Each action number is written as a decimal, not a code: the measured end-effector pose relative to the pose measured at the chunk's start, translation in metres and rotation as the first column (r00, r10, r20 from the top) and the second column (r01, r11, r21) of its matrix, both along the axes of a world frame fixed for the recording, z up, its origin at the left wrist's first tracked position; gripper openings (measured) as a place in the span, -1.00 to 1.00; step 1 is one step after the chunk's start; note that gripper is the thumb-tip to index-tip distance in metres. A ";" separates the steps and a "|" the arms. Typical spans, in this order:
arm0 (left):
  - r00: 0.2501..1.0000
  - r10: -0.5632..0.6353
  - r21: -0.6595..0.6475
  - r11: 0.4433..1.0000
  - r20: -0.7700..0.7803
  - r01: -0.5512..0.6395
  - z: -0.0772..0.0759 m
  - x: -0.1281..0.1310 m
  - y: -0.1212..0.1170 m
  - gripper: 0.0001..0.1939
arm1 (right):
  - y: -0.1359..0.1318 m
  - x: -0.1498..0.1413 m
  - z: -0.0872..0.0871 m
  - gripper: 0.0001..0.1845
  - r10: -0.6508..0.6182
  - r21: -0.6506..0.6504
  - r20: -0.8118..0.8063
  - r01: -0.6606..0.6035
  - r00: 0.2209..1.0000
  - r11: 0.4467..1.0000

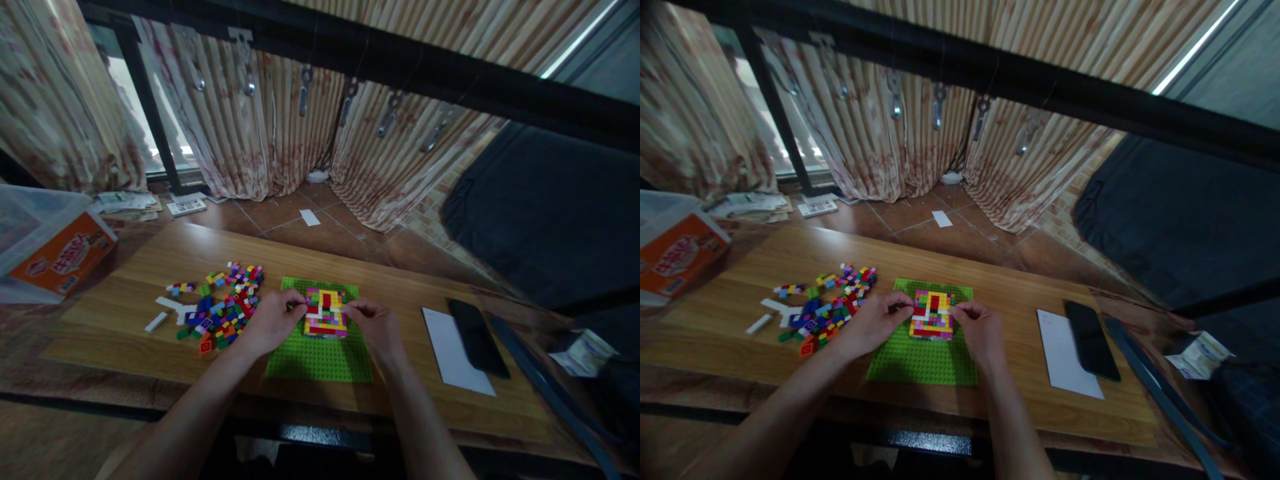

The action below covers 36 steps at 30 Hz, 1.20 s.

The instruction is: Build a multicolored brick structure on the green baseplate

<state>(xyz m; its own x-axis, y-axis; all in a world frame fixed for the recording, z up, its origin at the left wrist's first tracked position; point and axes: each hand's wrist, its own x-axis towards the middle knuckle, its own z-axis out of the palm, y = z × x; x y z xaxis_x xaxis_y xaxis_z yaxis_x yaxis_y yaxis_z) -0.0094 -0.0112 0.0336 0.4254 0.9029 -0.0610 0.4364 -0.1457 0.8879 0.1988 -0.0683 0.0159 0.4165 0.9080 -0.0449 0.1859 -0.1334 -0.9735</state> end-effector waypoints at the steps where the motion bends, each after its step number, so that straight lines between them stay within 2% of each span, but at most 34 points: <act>1: 1.000 0.000 -0.001 1.000 0.003 0.000 0.000 0.000 0.000 -0.80 | 0.000 0.000 0.000 -0.76 -0.002 -0.004 0.001 0.002 1.000 1.000; 4: 1.000 0.004 0.004 1.000 0.016 -0.004 0.001 0.000 -0.001 -0.83 | 0.002 -0.001 0.000 -0.72 -0.021 -0.020 -0.022 0.021 1.000 1.000; 8: 1.000 0.008 0.010 1.000 0.003 -0.008 0.002 0.001 -0.001 -0.85 | 0.004 0.001 -0.001 -0.65 -0.055 -0.101 -0.150 0.040 0.987 0.994; 16: 0.999 0.043 0.019 0.999 0.012 -0.044 -0.001 0.002 -0.001 -0.87 | 0.008 0.009 -0.010 -0.58 -0.012 -0.190 -0.328 -0.054 0.945 0.980; 21: 1.000 0.024 0.009 1.000 -0.007 -0.024 -0.007 0.002 0.000 -0.84 | 0.007 0.002 -0.012 -0.56 -0.058 -0.149 -0.277 0.017 0.959 0.989; 27: 0.991 0.076 -0.203 0.978 0.110 -0.052 -0.016 0.001 -0.004 -0.62 | -0.004 0.002 0.005 -0.48 0.021 -0.167 -0.157 -0.047 0.987 0.985; 31: 0.988 0.098 -0.172 0.982 0.120 -0.076 -0.021 0.003 -0.006 -0.60 | -0.007 -0.001 0.009 -0.47 0.118 -0.175 -0.109 -0.136 0.987 0.975; 36: 0.993 0.004 -0.111 0.994 0.119 0.010 -0.025 0.010 -0.010 -0.59 | 0.002 0.007 0.001 -0.44 0.046 -0.105 -0.096 -0.056 0.994 0.993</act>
<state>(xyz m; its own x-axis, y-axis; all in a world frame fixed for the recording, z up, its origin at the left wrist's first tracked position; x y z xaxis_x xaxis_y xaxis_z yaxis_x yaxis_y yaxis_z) 0.0006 -0.0210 0.0086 0.4385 0.8920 -0.1099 0.3265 -0.0442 0.9442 0.2059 -0.0664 0.0173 0.3593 0.9157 -0.1801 0.1044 -0.2312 -0.9673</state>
